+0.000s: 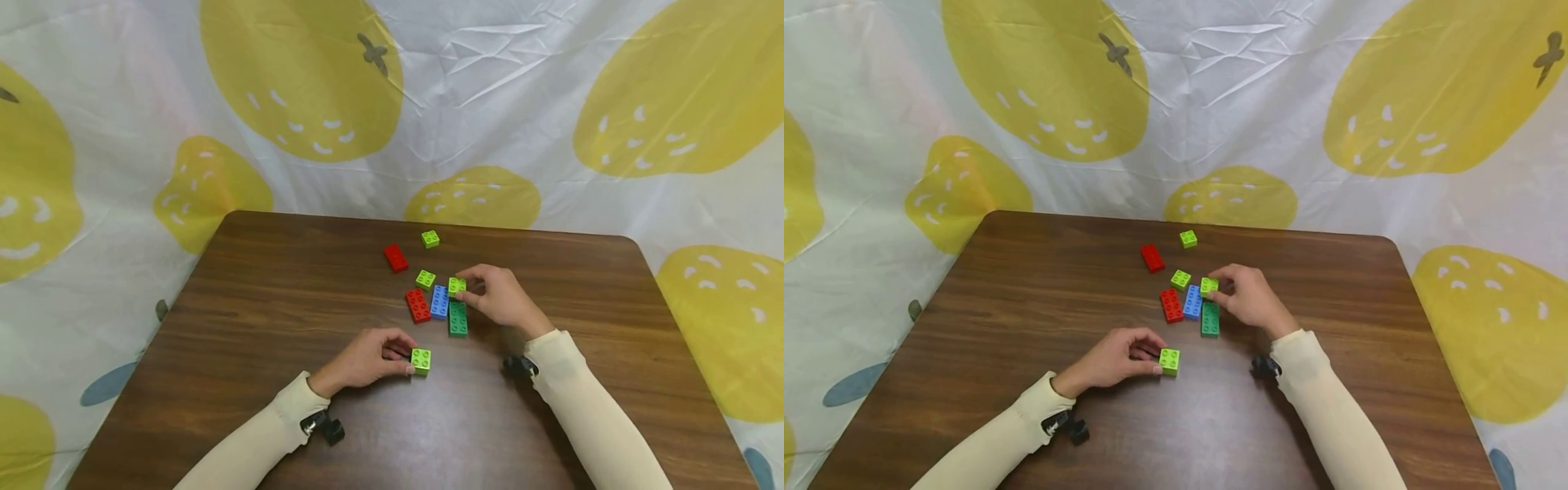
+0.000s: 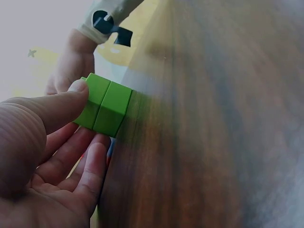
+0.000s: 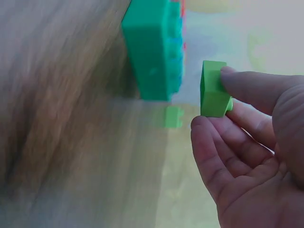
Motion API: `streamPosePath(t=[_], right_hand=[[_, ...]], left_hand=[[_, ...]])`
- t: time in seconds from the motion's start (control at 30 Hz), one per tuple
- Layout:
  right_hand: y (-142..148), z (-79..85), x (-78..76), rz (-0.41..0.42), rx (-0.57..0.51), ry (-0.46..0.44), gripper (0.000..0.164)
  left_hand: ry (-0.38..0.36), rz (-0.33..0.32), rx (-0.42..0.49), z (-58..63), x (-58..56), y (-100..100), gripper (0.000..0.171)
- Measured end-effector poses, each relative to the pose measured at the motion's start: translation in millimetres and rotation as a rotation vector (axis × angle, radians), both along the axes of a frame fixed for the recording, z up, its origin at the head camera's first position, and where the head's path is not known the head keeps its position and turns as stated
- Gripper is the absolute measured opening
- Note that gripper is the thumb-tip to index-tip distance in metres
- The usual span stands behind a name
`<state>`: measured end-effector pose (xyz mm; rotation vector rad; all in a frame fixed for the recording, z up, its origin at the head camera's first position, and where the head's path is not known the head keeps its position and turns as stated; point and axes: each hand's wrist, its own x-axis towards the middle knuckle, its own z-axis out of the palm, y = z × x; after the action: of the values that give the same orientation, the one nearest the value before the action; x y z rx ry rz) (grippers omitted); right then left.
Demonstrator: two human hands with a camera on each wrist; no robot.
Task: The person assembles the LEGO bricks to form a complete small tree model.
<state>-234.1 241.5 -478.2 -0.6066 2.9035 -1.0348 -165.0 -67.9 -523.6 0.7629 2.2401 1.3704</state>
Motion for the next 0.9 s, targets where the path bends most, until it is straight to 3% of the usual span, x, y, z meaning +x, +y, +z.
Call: streamPosePath(t=[0.23,0.43,0.9], right_hand=[[-10.0,13.3,28.6,0.055,-0.112,0.021,0.034],[-18.1,14.9,51.2,0.111,-0.162,0.017,0.034],[-42.1,10.6,87.1,0.256,-0.148,0.029,0.036]], left_hand=[[-0.010,-0.006,0.022,1.5,0.7,1.0,0.035],[-0.015,-0.006,0.027,1.4,1.8,1.0,0.035],[0.002,-0.006,0.018,3.4,1.2,0.2,0.036]])
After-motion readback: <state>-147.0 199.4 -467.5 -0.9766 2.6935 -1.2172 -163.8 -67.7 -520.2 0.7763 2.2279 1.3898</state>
